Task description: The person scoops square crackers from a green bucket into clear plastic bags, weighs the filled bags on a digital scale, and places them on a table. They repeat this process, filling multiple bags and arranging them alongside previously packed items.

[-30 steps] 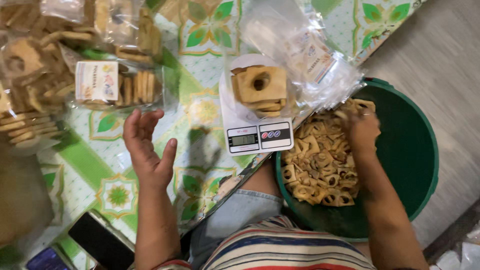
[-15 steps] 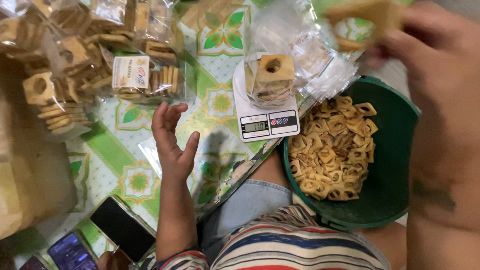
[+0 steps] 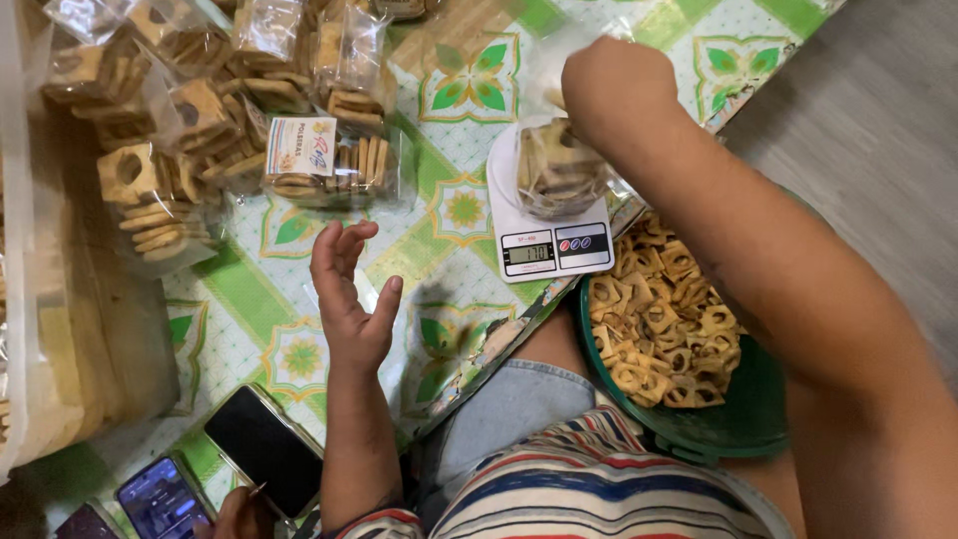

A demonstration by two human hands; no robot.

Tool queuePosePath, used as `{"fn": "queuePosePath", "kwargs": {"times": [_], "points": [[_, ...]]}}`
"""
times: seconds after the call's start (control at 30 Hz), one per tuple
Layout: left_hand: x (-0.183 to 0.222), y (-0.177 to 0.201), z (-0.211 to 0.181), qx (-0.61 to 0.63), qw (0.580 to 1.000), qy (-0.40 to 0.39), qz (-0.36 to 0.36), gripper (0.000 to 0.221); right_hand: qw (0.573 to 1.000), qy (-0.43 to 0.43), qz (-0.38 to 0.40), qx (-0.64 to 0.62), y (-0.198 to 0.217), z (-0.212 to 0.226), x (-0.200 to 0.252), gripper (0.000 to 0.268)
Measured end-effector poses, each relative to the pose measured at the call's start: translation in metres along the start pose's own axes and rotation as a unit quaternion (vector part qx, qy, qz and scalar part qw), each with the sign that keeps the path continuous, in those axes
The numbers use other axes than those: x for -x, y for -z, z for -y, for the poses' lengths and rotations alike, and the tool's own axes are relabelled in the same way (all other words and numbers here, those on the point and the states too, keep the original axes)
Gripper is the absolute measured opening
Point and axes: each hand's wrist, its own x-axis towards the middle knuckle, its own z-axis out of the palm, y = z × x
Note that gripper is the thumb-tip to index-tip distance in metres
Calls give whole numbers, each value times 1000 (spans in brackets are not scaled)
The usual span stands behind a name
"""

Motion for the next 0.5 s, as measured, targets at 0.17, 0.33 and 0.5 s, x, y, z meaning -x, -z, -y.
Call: {"fn": "queuePosePath", "kwargs": {"times": [0.17,0.33,0.5], "points": [[-3,-7,1,8,1000,-7,6,80,997,30,53,46,30,4,20,23],[-8,-17,4,-2,1000,-2,14,79,996,45,-51,62,91,-12,80,31],[-14,-26,5,-10,1000,-14,24,81,988,52,-146,-18,110,-39,148,27]]}}
